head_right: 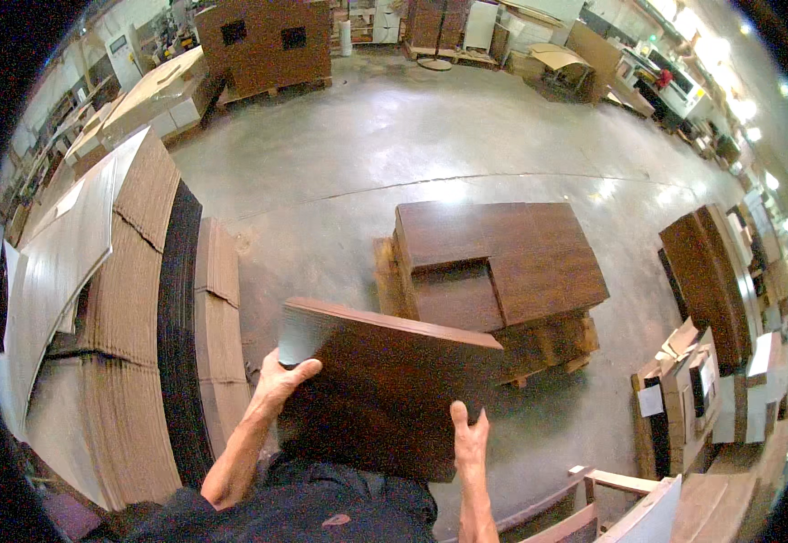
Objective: The person picks up dark brown wooden panels from a white workbench and stacks them onto a wooden pallet on the floor. They repeatedly lift the panels, turn them over, and place them in a neat pile.
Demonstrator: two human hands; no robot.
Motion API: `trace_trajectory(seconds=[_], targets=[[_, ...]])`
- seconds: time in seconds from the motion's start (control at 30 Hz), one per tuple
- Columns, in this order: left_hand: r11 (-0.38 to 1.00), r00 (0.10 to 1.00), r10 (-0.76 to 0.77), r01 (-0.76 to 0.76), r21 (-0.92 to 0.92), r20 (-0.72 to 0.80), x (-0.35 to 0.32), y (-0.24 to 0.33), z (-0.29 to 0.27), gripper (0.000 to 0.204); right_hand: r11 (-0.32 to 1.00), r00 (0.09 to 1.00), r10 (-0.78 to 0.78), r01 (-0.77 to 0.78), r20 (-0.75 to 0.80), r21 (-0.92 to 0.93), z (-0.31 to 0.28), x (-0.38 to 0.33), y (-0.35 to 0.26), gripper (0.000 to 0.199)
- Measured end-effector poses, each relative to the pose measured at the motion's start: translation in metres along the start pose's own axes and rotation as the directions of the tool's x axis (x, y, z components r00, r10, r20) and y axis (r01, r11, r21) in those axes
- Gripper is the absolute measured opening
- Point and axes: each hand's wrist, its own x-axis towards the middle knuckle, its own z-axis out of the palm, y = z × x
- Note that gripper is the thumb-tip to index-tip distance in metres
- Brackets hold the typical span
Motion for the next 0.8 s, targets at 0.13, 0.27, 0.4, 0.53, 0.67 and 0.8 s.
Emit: trace_trajectory(seconds=[0.13,0.27,0.4,0.53,0.67,0.8], targets=[[0.999,0.99,-0.011,0.004,-0.05,-0.138,0.073,0.021,-0.054,0.066,0.99,0.991,-0.1,0.108,0.083,-0.094,0.094,0.094,-0.025,0.089],[1.0,0.962,-0.015,0.009,-0.023,-0.272,0.161,0.038,-0.079,0.072,0.991,0.974,-0.099,0.115,0.204,-0.067,0.166,0.194,-0.055,0.08],[0.999,0.95,-0.044,0.04,-0.02,-0.31,0.254,0.073,-0.103,0.078,0.992,0.963,-0.044,0.074,0.267,-0.104,0.234,0.288,-0.082,0.078],[1.0,0.91,0.025,-0.017,0.022,-0.413,0.337,0.119,-0.117,0.083,0.989,0.954,-0.044,0.084,0.297,-0.123,0.294,0.366,-0.143,0.082],[0.998,0.895,-0.022,-0.003,-0.057,-0.446,0.408,0.151,-0.137,0.094,0.968,0.901,0.107,0.003,0.421,-0.253,0.341,0.436,-0.221,0.125],[0.997,0.896,0.037,-0.065,-0.048,-0.443,0.507,0.18,-0.151,0.095,0.972,0.943,0.005,0.074,0.334,-0.224,0.399,0.516,-0.236,0.095]])
